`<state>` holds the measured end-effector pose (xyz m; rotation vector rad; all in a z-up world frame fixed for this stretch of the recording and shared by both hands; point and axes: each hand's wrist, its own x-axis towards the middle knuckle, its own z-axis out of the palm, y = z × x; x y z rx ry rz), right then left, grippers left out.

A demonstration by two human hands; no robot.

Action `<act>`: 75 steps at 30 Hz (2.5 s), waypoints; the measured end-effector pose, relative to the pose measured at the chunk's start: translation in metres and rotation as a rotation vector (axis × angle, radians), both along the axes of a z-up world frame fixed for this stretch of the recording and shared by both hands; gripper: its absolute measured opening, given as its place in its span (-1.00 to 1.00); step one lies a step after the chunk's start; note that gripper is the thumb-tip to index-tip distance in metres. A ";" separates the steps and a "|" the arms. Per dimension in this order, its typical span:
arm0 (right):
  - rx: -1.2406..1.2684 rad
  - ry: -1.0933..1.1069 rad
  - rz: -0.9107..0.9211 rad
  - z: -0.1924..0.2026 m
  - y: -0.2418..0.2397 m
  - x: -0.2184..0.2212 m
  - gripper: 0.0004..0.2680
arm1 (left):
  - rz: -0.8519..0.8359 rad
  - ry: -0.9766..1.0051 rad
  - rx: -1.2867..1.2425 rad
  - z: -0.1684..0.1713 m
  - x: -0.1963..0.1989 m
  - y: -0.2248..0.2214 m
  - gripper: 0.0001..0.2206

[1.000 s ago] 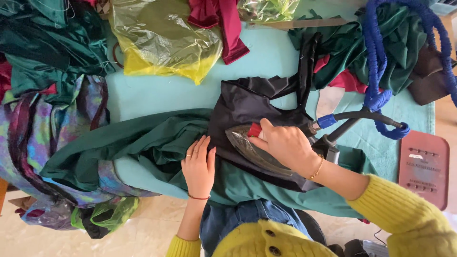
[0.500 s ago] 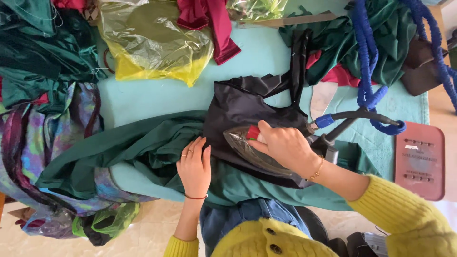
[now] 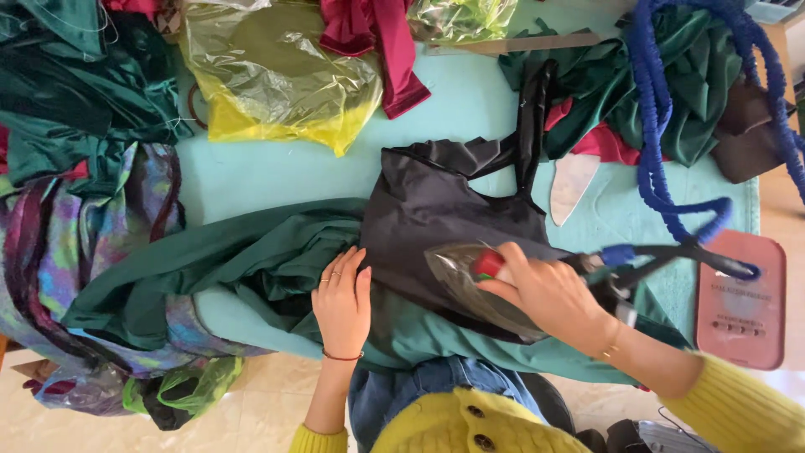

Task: Ironing and organizing various fabric pieces on a work table

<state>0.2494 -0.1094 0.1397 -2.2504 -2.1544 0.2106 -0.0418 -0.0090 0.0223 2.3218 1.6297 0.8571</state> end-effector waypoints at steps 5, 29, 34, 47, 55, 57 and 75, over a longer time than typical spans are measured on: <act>0.191 -0.106 0.112 -0.011 0.055 -0.038 -0.65 | -0.036 -0.008 0.030 -0.008 -0.007 0.004 -0.66; 0.236 0.063 0.138 -0.020 0.075 -0.045 -0.61 | 0.002 -0.101 -0.052 0.016 -0.001 -0.003 -0.58; 0.244 0.077 0.157 -0.021 0.075 -0.042 -0.60 | 0.011 -0.157 -0.071 0.024 -0.001 -0.008 -0.55; 0.117 0.072 0.100 -0.010 0.020 -0.009 -0.59 | -0.121 -0.066 0.112 0.021 0.005 -0.015 -0.74; -0.054 -0.025 0.192 -0.007 -0.054 0.080 -0.53 | -0.455 0.127 0.014 0.045 0.018 -0.027 -0.54; -0.015 -0.416 0.310 -0.002 -0.076 0.115 -0.57 | -0.502 0.122 0.025 0.042 0.020 -0.030 -0.60; 0.003 -0.153 -0.787 -0.096 -0.209 0.419 -0.57 | -0.580 0.207 0.014 0.090 0.089 0.028 -0.95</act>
